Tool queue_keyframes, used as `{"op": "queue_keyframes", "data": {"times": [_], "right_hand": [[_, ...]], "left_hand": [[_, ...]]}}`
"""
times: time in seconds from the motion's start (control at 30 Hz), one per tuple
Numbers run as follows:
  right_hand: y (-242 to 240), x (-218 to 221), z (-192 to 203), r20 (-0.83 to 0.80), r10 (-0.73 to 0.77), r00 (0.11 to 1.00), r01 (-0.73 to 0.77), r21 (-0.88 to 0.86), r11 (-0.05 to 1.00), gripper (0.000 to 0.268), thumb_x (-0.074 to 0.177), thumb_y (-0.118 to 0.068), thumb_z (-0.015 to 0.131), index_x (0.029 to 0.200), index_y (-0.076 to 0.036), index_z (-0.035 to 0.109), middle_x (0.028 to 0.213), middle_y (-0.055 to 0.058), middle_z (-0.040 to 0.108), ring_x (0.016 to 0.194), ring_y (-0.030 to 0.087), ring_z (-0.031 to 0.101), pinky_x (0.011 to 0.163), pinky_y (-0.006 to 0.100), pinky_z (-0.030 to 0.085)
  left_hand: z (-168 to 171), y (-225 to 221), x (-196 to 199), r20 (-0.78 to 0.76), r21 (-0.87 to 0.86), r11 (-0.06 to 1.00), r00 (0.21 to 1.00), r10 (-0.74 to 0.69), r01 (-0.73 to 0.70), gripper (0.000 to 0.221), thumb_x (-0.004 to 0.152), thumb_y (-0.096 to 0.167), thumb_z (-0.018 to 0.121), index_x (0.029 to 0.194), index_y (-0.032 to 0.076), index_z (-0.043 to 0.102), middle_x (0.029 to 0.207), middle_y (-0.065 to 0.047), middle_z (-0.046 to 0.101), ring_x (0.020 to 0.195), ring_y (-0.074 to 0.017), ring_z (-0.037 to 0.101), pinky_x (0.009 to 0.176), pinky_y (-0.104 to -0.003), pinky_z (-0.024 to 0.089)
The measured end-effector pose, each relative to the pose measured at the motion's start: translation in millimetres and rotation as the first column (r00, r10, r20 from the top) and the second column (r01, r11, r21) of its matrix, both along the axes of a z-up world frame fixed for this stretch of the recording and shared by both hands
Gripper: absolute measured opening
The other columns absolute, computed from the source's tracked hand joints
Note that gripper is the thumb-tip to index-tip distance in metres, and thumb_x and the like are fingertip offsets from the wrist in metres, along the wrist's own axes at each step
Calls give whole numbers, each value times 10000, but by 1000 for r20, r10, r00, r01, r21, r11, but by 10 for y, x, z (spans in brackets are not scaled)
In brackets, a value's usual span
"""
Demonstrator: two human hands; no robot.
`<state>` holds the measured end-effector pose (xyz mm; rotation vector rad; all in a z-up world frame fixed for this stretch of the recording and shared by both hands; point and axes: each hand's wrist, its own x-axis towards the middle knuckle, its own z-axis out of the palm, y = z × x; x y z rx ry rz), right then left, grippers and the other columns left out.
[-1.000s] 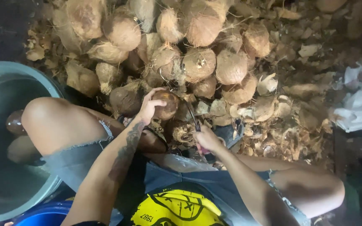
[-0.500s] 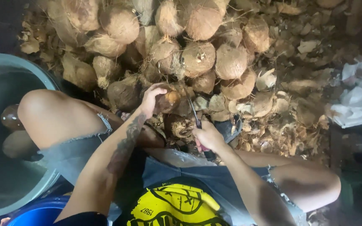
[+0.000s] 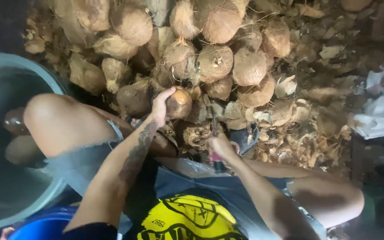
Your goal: Peeling the outer husk of coconuts using a knife and placing them in a basin of water
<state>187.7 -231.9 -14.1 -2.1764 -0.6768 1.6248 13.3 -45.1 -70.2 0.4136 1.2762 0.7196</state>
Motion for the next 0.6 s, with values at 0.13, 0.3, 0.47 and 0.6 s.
{"op": "queue_keyframes", "data": {"times": [0.13, 0.3, 0.47, 0.6], "right_hand": [[232, -21, 780, 141, 125, 982, -131, 36, 991, 222, 771, -183, 597, 614, -36, 651, 487, 144, 647, 466, 279, 701, 513, 403, 537], [79, -164, 1084, 17, 10, 1000, -19, 738, 675, 194, 707, 84, 599, 592, -71, 615, 431, 100, 620, 373, 173, 609, 411, 255, 447], [-159, 10, -176, 717, 157, 680, -641, 477, 601, 228, 820, -251, 697, 997, -113, 734, 666, 87, 692, 527, 228, 684, 452, 315, 444], [-126, -10, 6, 36, 20, 999, -18, -53, 998, 274, 908, -266, 606, 979, -28, 721, 584, 247, 668, 435, 339, 690, 368, 483, 587]], "left_hand": [[151, -7, 54, -44, 70, 996, 997, -58, 61, 510, 733, 447, 924, 1125, 153, 782, 1170, -132, 731, 1146, -326, 693, 850, -460, 624], [250, -115, 159, -189, 168, 985, 982, -9, 41, 541, 701, 457, 893, 1149, 185, 758, 1185, -118, 671, 1180, -298, 592, 954, -432, 509], [48, -93, 183, -232, 151, 987, 973, -17, 53, 512, 732, 494, 852, 1141, 210, 731, 1244, -139, 688, 1209, -330, 618, 938, -449, 539], [-2, -93, 140, -181, 169, 985, 983, -16, 47, 446, 724, 444, 837, 1094, 210, 748, 1173, -104, 688, 1170, -288, 614, 965, -396, 510]]}}
